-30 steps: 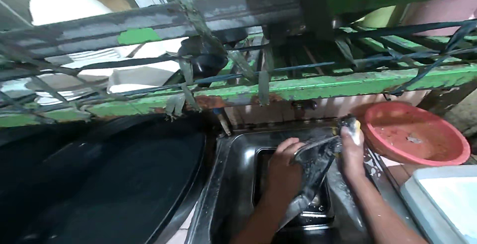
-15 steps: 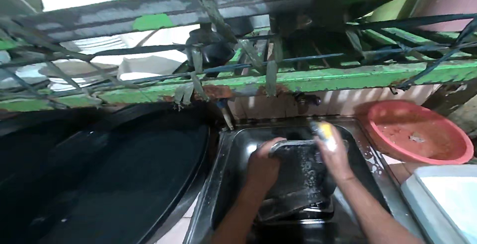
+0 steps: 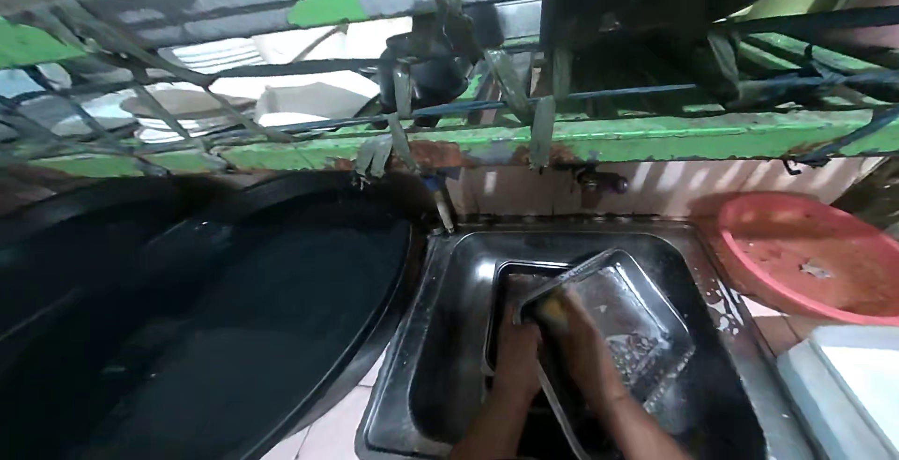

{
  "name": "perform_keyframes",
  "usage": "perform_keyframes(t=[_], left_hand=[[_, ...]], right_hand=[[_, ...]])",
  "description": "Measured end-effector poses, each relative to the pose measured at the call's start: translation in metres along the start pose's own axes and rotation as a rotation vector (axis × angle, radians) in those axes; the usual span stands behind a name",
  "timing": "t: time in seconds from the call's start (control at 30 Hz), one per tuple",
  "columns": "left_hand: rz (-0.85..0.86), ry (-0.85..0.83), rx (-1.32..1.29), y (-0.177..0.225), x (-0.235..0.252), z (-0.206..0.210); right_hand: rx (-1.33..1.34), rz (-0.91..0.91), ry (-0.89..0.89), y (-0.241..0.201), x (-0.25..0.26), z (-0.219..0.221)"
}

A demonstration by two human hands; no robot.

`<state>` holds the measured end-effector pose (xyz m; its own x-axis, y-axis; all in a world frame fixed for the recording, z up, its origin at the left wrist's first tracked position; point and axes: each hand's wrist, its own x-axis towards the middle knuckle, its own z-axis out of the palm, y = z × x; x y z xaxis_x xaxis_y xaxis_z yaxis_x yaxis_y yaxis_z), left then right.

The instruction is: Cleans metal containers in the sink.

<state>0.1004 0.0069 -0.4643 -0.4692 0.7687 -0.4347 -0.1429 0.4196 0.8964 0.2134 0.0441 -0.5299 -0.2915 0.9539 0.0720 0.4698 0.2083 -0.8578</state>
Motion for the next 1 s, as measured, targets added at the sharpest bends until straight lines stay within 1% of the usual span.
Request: perform_keyframes(t=[0.03,0.07,0.1,0.13,0.2,0.23,0.3,0.33,0.37,0.43,0.5,0.53,0.57,0.63,0.67,0.73,0.77,0.8,0.87,0.93,0.97,1.0], left_hand=[[-0.016,0.004,-0.037,-0.003,0.0,-0.001],[-0.03,0.009,-0.065,-0.005,-0.001,-0.002],[-0.041,0.011,-0.08,-0.007,-0.005,-0.005],[-0.059,0.007,-0.085,-0.006,-0.009,-0.007],[-0.089,-0.014,-0.081,-0.004,-0.018,-0.012],[-0.092,-0.018,-0.086,-0.005,-0.021,-0.012],[-0.081,-0.02,-0.134,-0.008,-0.02,-0.007],[-0.047,-0.021,-0.157,-0.011,-0.014,-0.003],[0.001,-0.024,-0.159,-0.012,-0.006,0.001],[0.081,-0.007,-0.108,-0.011,0.008,0.004],[0.123,0.049,-0.029,-0.008,0.015,-0.002],[0.128,0.074,-0.005,-0.004,0.016,-0.007],[0.123,0.102,0.014,0.001,0.018,-0.013],[0.108,0.135,0.036,0.01,0.019,-0.025],[0.119,0.138,0.031,0.012,0.019,-0.029],[0.138,0.137,0.027,0.013,0.019,-0.033],[0.143,0.127,0.031,0.014,0.018,-0.035],[0.143,0.119,0.038,0.016,0.017,-0.037],[0.107,0.105,0.072,0.019,0.011,-0.043],[0.06,0.082,0.075,0.021,0.007,-0.049],[0.044,0.08,0.067,0.019,0.007,-0.049],[0.034,0.08,0.052,0.017,0.006,-0.047]], right_hand=[[-0.042,-0.07,-0.042,-0.001,-0.002,0.002],[-0.084,-0.106,-0.03,0.004,0.001,-0.001],[-0.158,-0.103,0.012,0.016,0.007,-0.01],[-0.262,-0.075,0.079,0.032,0.017,-0.021],[-0.407,0.11,0.147,0.05,0.04,-0.05],[-0.395,0.19,0.163,0.049,0.047,-0.057],[-0.261,0.281,0.155,0.03,0.045,-0.051],[-0.145,0.286,0.141,0.015,0.039,-0.04],[-0.028,0.247,0.132,0.001,0.029,-0.026],[0.099,0.175,0.045,-0.031,0.006,-0.002],[0.143,0.332,-0.143,-0.063,-0.008,-0.001],[0.126,0.4,-0.239,-0.07,-0.011,-0.006],[0.078,0.427,-0.334,-0.071,-0.013,-0.011],[-0.117,0.391,-0.549,-0.064,-0.018,-0.02],[-0.24,0.334,-0.621,-0.059,-0.02,-0.02],[-0.486,0.162,-0.671,-0.042,-0.019,-0.021],[-0.566,0.098,-0.663,-0.029,-0.013,-0.024],[-0.624,0.088,-0.656,-0.015,-0.004,-0.029],[-0.704,0.155,-0.597,0.016,0.015,-0.048],[-0.729,0.258,-0.481,0.044,0.03,-0.066],[-0.692,0.3,-0.408,0.048,0.032,-0.068],[-0.636,0.303,-0.334,0.043,0.027,-0.065]])
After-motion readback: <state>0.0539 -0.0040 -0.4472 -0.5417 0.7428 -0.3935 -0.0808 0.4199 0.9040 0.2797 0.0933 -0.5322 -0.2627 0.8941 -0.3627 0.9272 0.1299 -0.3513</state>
